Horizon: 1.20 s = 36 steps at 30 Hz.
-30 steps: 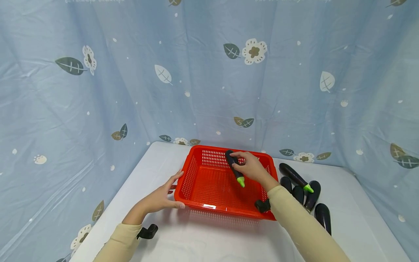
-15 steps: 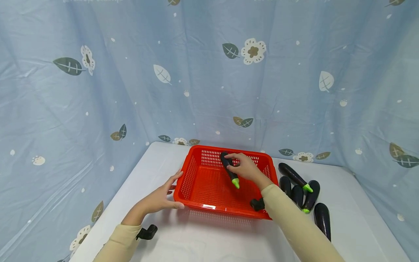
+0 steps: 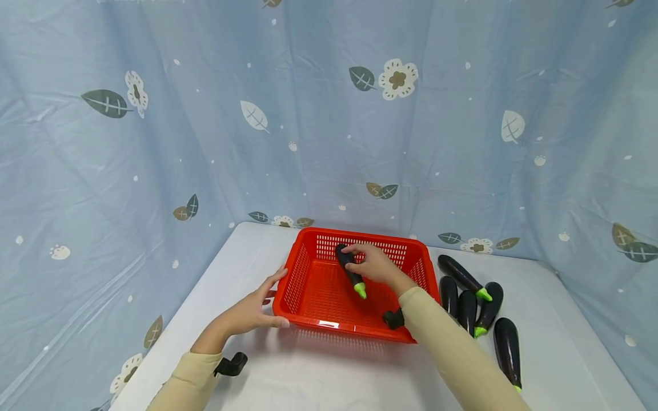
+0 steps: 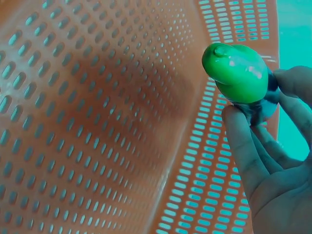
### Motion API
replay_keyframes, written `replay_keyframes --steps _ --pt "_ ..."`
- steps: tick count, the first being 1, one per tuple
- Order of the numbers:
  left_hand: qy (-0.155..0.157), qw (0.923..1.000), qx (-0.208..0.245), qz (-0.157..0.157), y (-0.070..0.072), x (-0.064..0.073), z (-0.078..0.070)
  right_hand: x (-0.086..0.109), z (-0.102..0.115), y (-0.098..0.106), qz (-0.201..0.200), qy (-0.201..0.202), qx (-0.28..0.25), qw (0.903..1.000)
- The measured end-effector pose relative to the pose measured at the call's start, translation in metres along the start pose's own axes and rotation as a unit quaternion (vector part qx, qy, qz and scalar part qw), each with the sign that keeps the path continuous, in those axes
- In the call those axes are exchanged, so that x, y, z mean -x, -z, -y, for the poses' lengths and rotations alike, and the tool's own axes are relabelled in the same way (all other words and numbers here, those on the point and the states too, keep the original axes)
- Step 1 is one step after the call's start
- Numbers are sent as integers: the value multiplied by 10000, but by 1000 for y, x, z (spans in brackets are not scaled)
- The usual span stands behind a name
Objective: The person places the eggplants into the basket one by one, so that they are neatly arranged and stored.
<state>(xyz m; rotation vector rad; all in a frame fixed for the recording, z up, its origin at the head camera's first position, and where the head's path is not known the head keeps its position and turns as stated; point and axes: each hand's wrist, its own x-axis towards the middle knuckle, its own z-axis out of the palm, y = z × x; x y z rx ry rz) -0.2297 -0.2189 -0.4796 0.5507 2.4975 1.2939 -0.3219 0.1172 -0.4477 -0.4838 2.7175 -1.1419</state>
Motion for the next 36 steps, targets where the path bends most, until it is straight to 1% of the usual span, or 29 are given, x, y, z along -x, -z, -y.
replay_keyframes --steps 9,14,23,31,36 --pt "-15 10000 5 -45 1 2 0 -7 4 -11 152 37 -39 9999" --pt "-39 10000 -43 -33 0 1 1 -9 5 -17 286 -28 7 9996" --pt "30 10000 -83 -43 -1 0 0 -14 11 -19 615 -68 121 9980" --pt "10 10000 -59 -42 -1 0 -1 -18 19 -23 840 -33 -69 9964" --pt "58 10000 -21 -33 -1 1 -2 -21 19 -26 955 -81 -144 9953"
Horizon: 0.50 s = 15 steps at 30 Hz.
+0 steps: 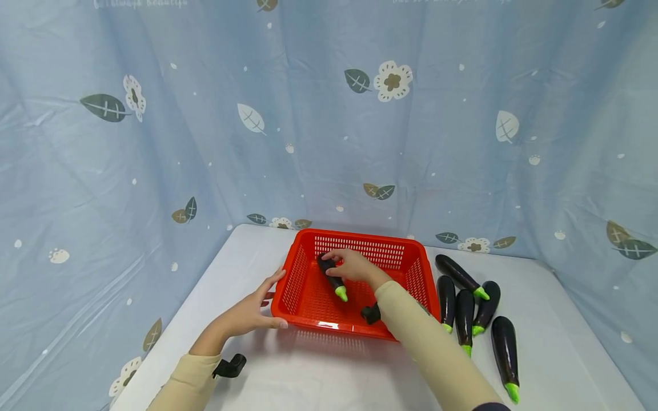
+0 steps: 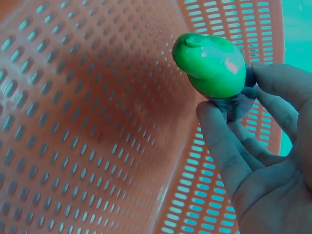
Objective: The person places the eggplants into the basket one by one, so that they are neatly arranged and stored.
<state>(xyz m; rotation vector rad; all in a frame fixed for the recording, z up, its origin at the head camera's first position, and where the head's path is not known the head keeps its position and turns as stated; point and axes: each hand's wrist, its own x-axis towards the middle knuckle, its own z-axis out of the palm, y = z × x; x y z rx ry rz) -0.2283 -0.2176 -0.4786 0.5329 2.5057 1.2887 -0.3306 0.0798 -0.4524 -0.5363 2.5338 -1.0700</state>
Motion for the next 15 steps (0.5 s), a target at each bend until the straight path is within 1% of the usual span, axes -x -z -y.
replay_keyframes --steps 7,15 --pt "-44 10000 22 15 0 0 0 -5 0 -3 61 -47 8 10000" --pt "33 10000 9 4 -1 0 2 -7 6 -10 194 22 181 9996"
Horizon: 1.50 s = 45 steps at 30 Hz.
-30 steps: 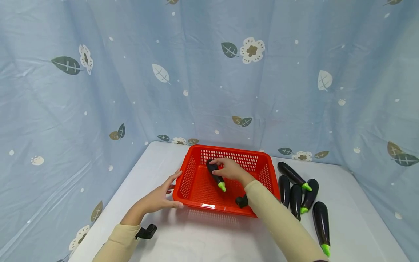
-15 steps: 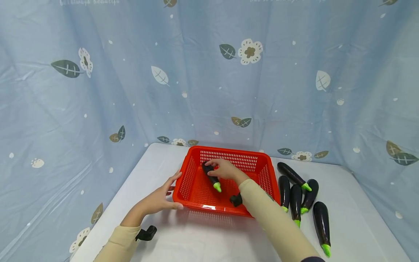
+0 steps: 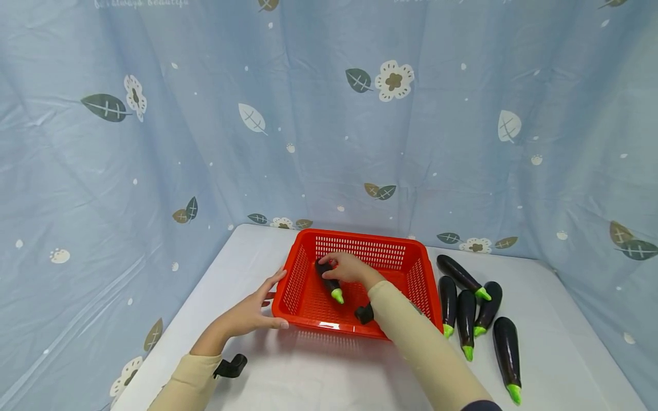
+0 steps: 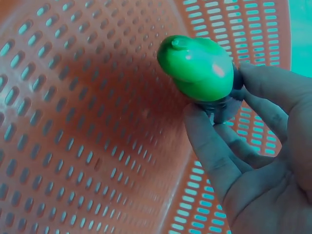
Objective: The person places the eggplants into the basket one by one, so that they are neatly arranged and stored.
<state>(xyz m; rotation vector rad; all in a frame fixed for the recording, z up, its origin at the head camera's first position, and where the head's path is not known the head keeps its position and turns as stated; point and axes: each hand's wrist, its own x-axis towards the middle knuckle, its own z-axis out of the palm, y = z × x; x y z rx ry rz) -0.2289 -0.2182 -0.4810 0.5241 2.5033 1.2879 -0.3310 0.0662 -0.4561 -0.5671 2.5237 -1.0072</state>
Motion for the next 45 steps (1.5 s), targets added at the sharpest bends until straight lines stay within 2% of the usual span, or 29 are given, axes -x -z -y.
replay_keyframes --steps 11,17,30,45 --pt "53 10000 38 -23 -1 1 -3 -1 6 -6 147 -213 -320 9992" --pt "12 10000 7 -13 0 0 -2 0 7 -9 354 -208 -578 9975" --pt "-3 10000 -25 30 0 1 -1 1 7 -9 561 -169 -564 9967" --pt "23 10000 -70 -24 -1 2 -1 6 -2 -4 479 -139 -520 9974"
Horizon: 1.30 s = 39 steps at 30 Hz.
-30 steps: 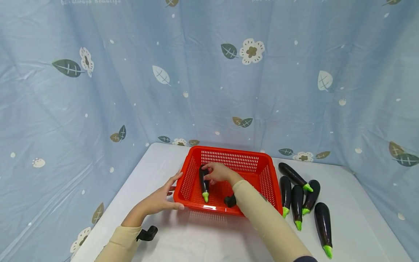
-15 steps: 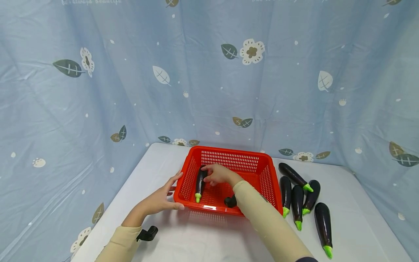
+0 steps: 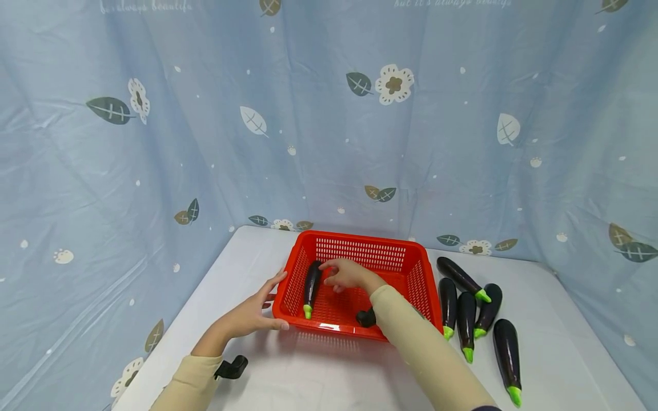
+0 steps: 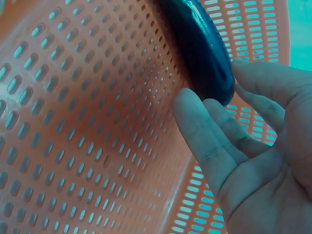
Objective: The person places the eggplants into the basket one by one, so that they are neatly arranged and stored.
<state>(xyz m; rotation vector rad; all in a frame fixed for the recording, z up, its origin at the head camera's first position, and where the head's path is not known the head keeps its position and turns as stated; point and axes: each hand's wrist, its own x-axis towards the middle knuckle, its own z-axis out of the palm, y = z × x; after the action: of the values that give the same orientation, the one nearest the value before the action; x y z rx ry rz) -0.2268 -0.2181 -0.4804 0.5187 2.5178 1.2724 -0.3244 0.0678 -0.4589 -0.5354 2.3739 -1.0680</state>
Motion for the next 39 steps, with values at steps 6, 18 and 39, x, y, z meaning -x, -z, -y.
replay_keyframes --steps 6,18,39 --pt "-13 10000 -14 7 0 0 1 5 -1 3 -41 40 -118 9999" --pt "-44 10000 -49 8 0 1 1 12 -5 7 -200 -24 -15 9998" --pt "13 10000 -9 -1 -1 1 -1 23 -12 16 -391 138 -185 9990"
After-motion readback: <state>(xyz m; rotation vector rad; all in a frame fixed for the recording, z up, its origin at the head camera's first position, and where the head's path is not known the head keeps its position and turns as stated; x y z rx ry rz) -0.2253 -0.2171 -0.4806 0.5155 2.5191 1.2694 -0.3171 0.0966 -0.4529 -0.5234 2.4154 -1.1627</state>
